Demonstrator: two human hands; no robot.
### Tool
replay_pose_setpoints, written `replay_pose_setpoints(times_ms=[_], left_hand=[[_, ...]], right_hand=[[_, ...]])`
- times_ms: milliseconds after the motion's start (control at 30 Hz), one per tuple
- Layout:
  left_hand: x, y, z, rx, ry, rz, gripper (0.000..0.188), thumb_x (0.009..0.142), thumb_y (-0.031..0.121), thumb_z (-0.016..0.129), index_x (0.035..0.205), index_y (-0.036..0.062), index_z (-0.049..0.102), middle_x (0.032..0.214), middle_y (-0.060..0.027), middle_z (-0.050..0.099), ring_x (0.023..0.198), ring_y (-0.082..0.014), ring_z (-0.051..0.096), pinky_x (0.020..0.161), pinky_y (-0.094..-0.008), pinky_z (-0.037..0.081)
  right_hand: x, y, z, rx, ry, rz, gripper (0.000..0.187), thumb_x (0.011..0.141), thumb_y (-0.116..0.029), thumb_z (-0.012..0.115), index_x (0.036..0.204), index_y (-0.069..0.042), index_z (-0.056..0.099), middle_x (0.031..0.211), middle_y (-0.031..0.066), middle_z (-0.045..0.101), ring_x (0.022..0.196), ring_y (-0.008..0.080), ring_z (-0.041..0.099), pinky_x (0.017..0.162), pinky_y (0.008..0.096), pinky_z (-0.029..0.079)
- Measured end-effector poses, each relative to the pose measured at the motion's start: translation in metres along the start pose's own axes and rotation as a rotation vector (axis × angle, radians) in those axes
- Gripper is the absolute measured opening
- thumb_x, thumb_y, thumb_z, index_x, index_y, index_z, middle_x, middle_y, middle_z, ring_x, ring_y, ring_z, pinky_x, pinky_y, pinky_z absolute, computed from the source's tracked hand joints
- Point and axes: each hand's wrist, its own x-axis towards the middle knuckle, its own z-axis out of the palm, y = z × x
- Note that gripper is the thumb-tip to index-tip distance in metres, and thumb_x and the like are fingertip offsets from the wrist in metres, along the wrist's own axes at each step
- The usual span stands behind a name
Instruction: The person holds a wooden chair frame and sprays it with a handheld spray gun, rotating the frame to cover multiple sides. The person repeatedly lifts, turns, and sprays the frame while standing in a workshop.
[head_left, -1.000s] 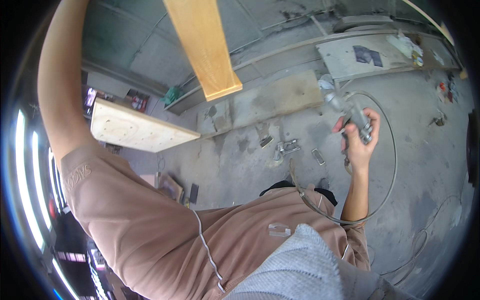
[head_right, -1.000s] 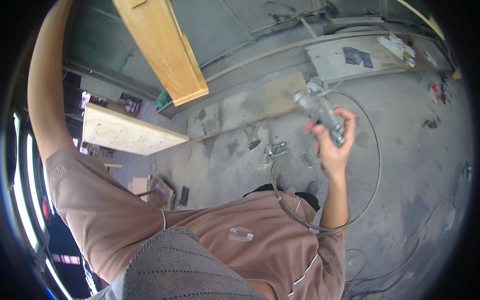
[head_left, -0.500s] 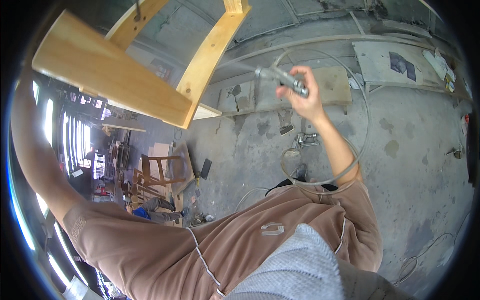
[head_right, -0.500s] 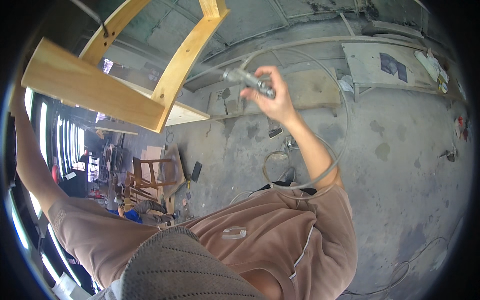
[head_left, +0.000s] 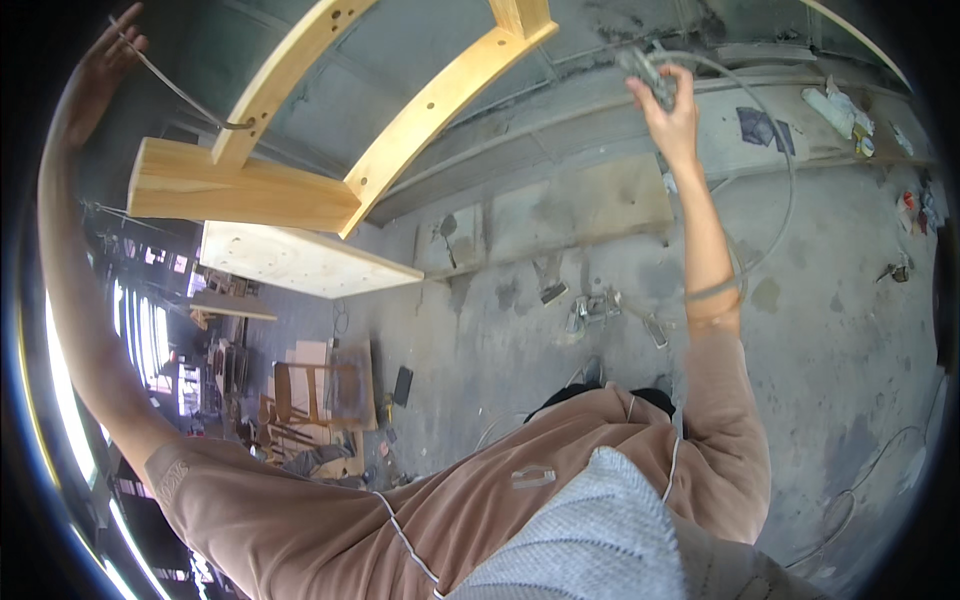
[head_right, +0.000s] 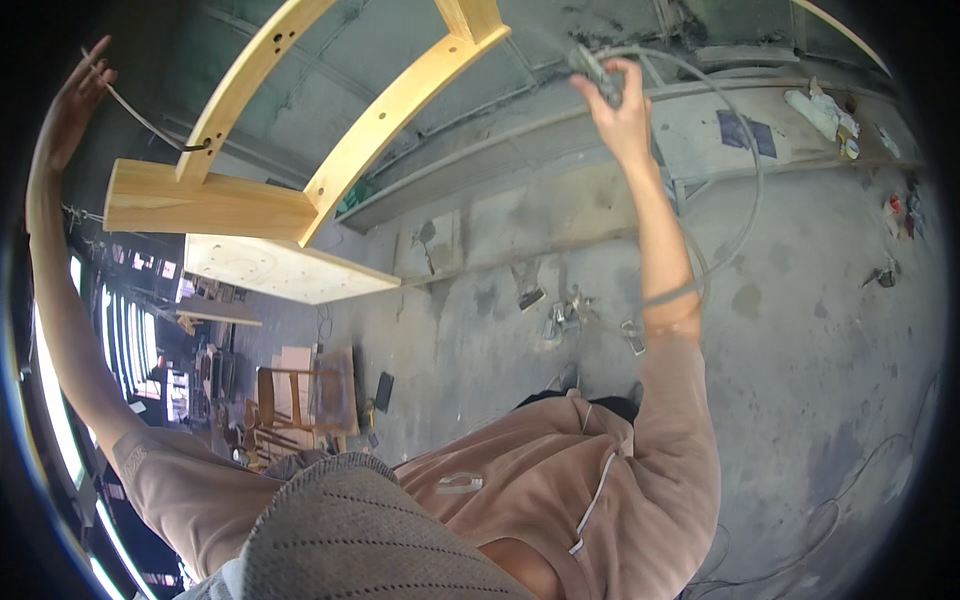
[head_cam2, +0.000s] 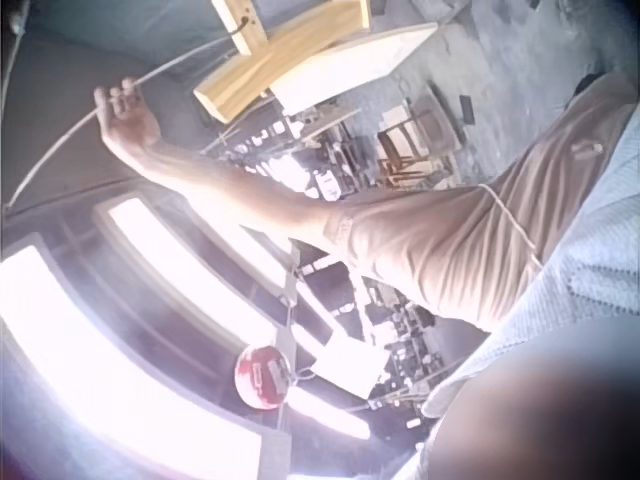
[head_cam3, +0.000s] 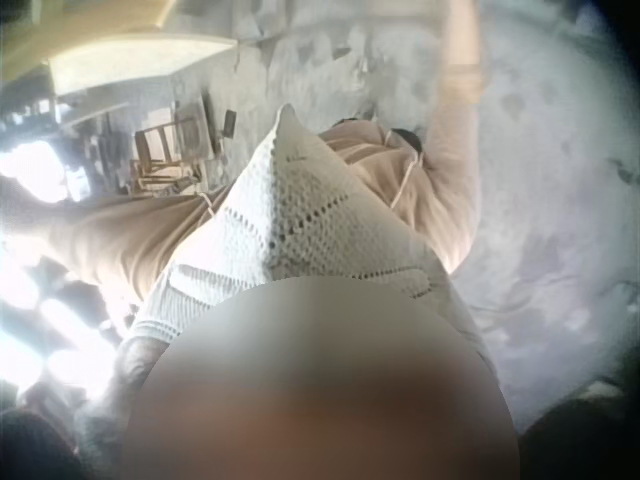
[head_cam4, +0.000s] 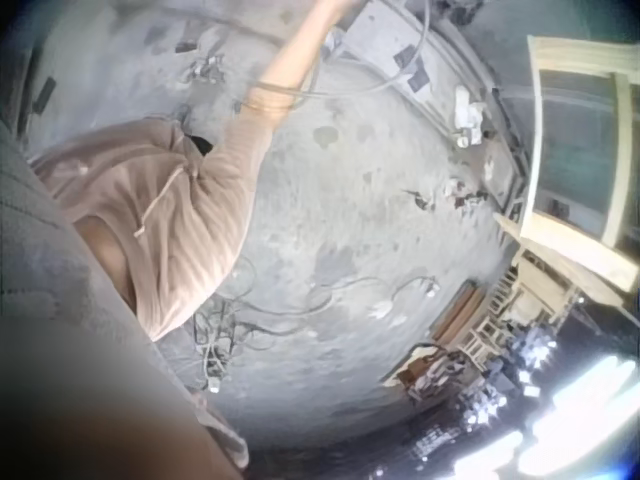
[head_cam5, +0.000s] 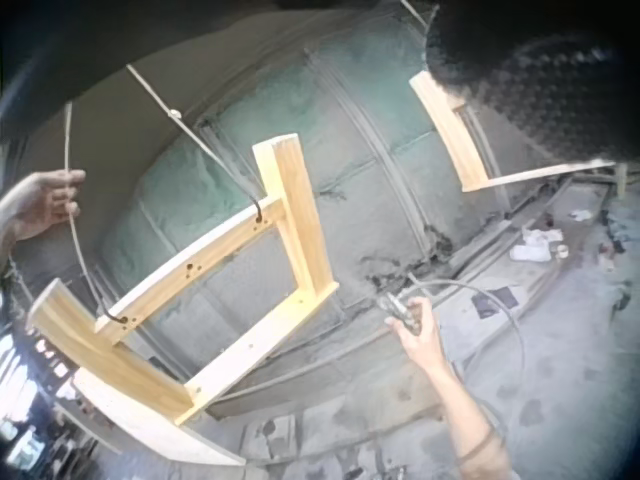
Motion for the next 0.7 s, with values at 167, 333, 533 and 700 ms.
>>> replay_pose_setpoints(times_ms=[167, 333, 533, 700], left_hand=[[0.027, -0.04, 0.009, -0.142, 0.031, -0.054, 0.046, 0.11, 0.025, 0.057, 0.153, 0.0094, 0.053, 0.104, 0.0059, 0.067, 0.107, -0.0094, 0.065, 0.107, -0.0268, 0.047], [0.063, -0.083, 0.031, -0.079, 0.209, -0.025, 0.044, 0.111, 0.022, 0.054, 0.151, 0.0038, 0.052, 0.11, 0.0003, 0.069, 0.11, -0.0132, 0.068, 0.105, -0.0303, 0.05], [0.105, -0.118, 0.059, 0.007, 0.46, 0.006, 0.043, 0.11, 0.02, 0.056, 0.146, -0.0036, 0.054, 0.113, -0.0095, 0.073, 0.1, -0.0177, 0.074, 0.099, -0.0316, 0.058], [0.153, -0.153, 0.057, 0.077, 0.512, 0.036, 0.041, 0.11, 0.02, 0.056, 0.148, 0.0047, 0.057, 0.11, -0.0043, 0.076, 0.095, -0.0147, 0.076, 0.093, -0.0281, 0.058]], right_hand=[[-0.061, -0.038, -0.055, 0.187, -0.231, -0.032, 0.046, 0.091, -0.021, 0.086, 0.123, -0.007, 0.055, 0.093, 0.0053, 0.075, 0.074, 0.013, 0.072, 0.063, 0.0259, 0.054], [-0.064, -0.061, -0.105, 0.304, -0.29, 0.286, 0.048, 0.092, -0.018, 0.085, 0.124, -0.007, 0.051, 0.092, 0.0056, 0.073, 0.075, 0.0127, 0.071, 0.063, 0.0246, 0.054], [-0.012, -0.084, -0.147, 0.012, -0.388, 0.026, 0.045, 0.089, -0.018, 0.086, 0.118, -0.008, 0.053, 0.085, 0.0038, 0.072, 0.067, 0.0077, 0.065, 0.057, 0.0247, 0.045], [0.001, -0.105, -0.158, -0.127, -0.626, -0.036, 0.047, 0.085, -0.014, 0.089, 0.117, -0.006, 0.056, 0.085, 0.0047, 0.069, 0.069, 0.0057, 0.063, 0.06, 0.0255, 0.046]])
